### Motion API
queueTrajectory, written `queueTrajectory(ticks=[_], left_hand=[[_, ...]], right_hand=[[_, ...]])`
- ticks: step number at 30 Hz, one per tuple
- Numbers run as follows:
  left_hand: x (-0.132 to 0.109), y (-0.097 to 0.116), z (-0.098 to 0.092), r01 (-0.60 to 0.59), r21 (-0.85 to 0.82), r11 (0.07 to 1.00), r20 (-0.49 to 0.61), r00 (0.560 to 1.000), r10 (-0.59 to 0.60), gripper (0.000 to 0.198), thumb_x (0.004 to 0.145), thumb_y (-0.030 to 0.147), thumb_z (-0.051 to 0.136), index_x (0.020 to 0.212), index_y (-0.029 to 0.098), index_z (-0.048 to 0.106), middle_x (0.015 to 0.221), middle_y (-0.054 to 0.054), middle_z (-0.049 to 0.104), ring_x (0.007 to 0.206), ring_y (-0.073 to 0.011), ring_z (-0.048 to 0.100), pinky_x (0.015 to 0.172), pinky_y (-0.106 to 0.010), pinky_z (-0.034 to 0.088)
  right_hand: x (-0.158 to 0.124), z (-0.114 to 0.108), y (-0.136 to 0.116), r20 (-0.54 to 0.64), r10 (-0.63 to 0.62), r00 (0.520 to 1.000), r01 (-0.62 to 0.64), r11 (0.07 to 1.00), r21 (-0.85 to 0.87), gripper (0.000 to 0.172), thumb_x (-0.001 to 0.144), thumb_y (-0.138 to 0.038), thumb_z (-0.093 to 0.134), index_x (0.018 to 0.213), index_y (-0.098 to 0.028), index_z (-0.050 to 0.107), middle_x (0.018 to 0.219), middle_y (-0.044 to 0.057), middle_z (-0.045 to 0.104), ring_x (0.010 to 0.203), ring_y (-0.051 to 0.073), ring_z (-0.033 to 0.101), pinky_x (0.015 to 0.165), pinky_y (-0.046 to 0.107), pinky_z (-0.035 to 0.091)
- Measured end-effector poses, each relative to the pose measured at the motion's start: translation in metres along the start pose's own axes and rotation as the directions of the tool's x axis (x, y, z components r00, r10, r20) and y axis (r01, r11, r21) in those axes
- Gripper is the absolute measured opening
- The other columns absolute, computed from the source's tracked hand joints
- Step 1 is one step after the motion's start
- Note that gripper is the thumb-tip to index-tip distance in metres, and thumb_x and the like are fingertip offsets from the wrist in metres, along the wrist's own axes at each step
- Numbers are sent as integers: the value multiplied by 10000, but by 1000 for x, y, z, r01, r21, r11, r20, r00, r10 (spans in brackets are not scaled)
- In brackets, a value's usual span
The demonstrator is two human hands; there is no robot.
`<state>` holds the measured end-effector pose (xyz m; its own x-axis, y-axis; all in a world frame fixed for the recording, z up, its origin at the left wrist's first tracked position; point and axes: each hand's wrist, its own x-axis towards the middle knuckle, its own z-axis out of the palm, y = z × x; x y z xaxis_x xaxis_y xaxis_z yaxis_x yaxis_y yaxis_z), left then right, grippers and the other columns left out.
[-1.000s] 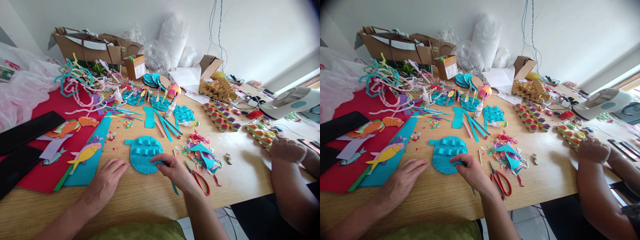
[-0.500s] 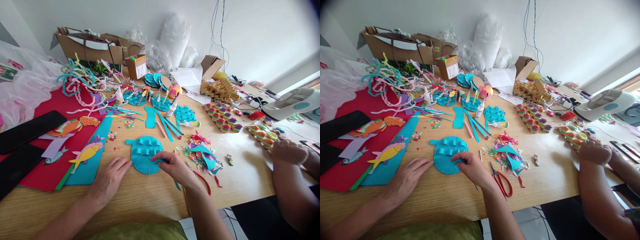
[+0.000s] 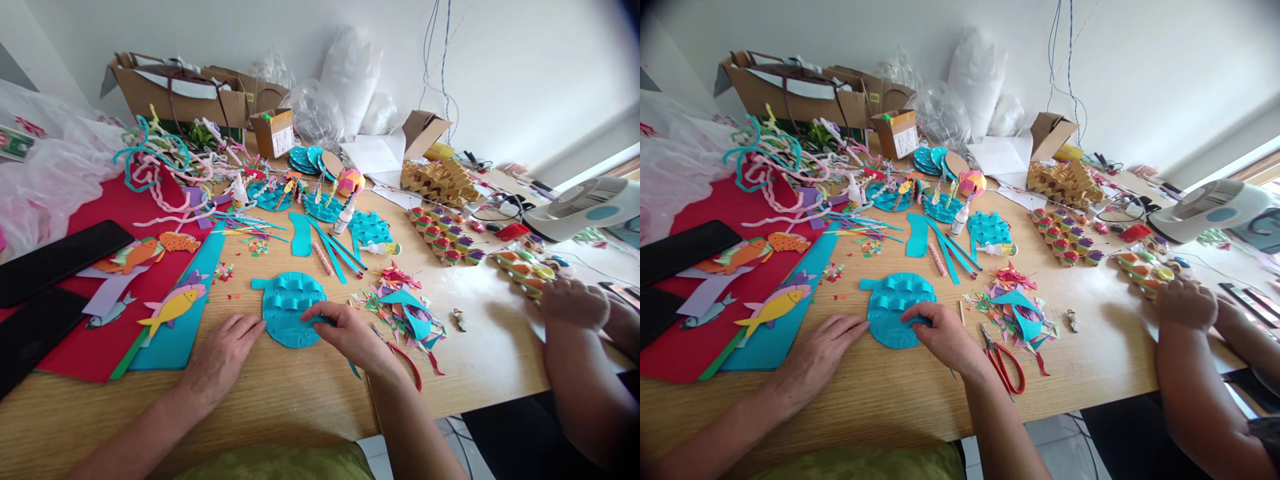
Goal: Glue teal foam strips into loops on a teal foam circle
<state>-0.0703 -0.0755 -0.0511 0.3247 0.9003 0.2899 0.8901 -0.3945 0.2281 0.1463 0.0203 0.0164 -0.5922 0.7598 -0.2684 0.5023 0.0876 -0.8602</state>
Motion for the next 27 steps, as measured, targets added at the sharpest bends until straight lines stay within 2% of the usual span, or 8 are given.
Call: queueTrajectory(ticks=[7,13,22,27], left_hand=[[1,3,-1,2,23,1000,-26,1000,-2,430,813,-23,324,1111,131,593,1035,-79,631,929,-195,551,818,-335,504],[0,3,-1,8,52,999,6,1000,-8,427,832,-2,316,1132,145,583,1063,-87,631,959,-206,552,816,-353,499],[-1,8,0,6,120,993,35,999,-10,437,836,12,298,1151,143,570,1063,-104,636,946,-224,558,801,-392,496],[-3,4,1,8,97,995,-32,999,-4,439,817,-3,312,1143,128,574,1067,-99,633,964,-208,560,846,-358,489]], right_hand=[[-1,1,-6,-8,-25,1000,25,1000,-8,268,692,-81,473,848,-187,662,716,-21,583,610,103,460,546,215,336],[0,5,-13,7,-52,999,52,999,-8,286,694,-69,469,857,-196,666,699,-28,590,587,94,452,530,206,332],[2,8,-14,-10,-86,996,85,996,-22,281,700,-71,480,862,-196,673,780,-14,639,671,115,514,592,217,367],[3,9,-15,-3,-89,996,89,996,-29,293,703,-69,471,877,-186,675,749,-17,623,626,106,486,566,214,354]])
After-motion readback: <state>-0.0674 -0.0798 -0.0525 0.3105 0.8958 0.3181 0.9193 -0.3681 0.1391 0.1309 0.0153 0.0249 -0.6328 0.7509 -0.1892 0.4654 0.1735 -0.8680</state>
